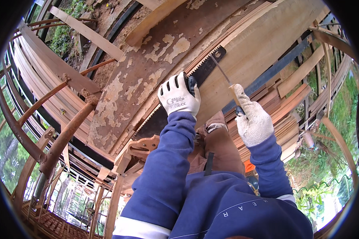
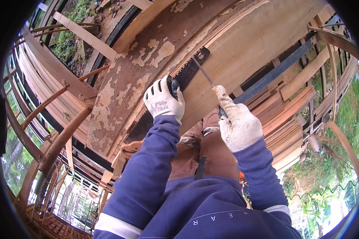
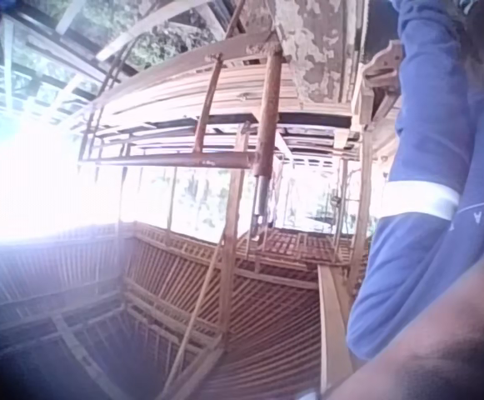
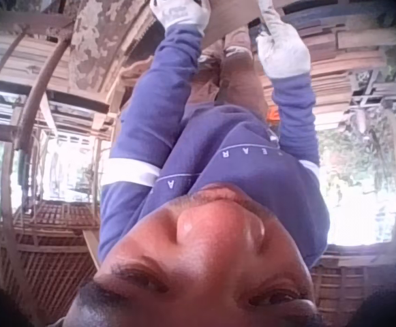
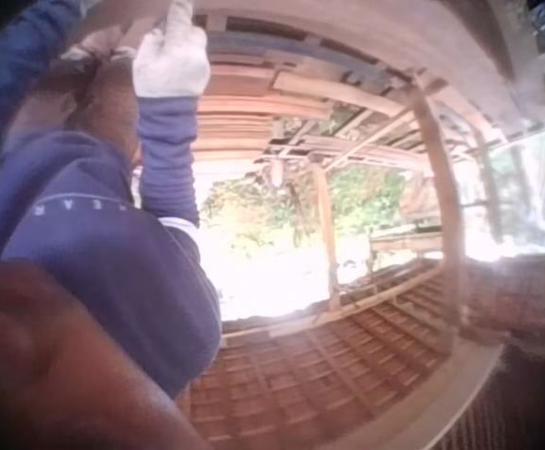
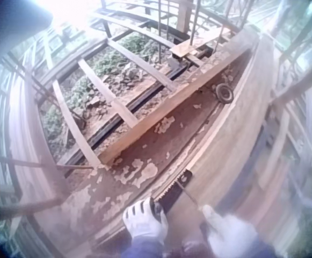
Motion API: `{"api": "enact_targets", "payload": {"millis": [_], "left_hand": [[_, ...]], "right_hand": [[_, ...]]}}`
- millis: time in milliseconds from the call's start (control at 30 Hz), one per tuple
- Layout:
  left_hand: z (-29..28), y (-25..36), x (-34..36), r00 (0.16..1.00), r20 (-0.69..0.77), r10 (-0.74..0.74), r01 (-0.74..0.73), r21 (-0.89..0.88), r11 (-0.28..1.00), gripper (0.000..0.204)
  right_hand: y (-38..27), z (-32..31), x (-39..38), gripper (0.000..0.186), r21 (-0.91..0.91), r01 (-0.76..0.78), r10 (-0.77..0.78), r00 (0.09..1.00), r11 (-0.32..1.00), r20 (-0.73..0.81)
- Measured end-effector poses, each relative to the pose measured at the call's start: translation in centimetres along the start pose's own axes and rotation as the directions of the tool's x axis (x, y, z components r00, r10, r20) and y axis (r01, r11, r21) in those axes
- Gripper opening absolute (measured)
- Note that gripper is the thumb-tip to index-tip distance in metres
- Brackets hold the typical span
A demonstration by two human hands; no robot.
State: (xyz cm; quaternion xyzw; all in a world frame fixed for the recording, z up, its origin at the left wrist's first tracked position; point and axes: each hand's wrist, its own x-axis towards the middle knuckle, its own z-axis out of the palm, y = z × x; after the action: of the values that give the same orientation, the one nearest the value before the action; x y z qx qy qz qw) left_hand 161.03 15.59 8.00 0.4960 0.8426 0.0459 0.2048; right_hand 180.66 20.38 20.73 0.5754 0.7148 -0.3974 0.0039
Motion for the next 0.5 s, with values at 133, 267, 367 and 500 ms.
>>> {"api": "enact_targets", "payload": {"millis": [133, 267, 367, 500], "left_hand": [[-0.1, 0.0, 0.0, 1.000, -0.002, 0.003, -0.003, 0.002, 1.000, 0.052], [0.2, -0.1, 0.0, 1.000, -0.025, 0.014, -0.014, 0.010, 1.000, 0.052], [0.0, 0.0, 0.1, 1.000, -0.005, 0.009, -0.009, 0.000, 1.000, 0.053], [-0.1, -0.1, 0.0, 1.000, -0.006, 0.023, -0.023, -0.013, 1.000, 0.053]], "right_hand": [[0.3, 0.6, -0.2, 0.065, -0.074, 0.065, -0.069, 0.996, 0.995, -0.059], [0.1, 0.3, 0.1, 0.066, -0.152, 0.055, -0.060, 0.998, 0.987, -0.030], [-0.6, -0.6, 0.6, 0.066, -0.185, 0.048, -0.048, 0.999, 0.981, 0.003], [-0.7, -1.2, 1.8, 0.068, -0.234, 0.046, -0.032, 0.998, 0.971, 0.062]]}}
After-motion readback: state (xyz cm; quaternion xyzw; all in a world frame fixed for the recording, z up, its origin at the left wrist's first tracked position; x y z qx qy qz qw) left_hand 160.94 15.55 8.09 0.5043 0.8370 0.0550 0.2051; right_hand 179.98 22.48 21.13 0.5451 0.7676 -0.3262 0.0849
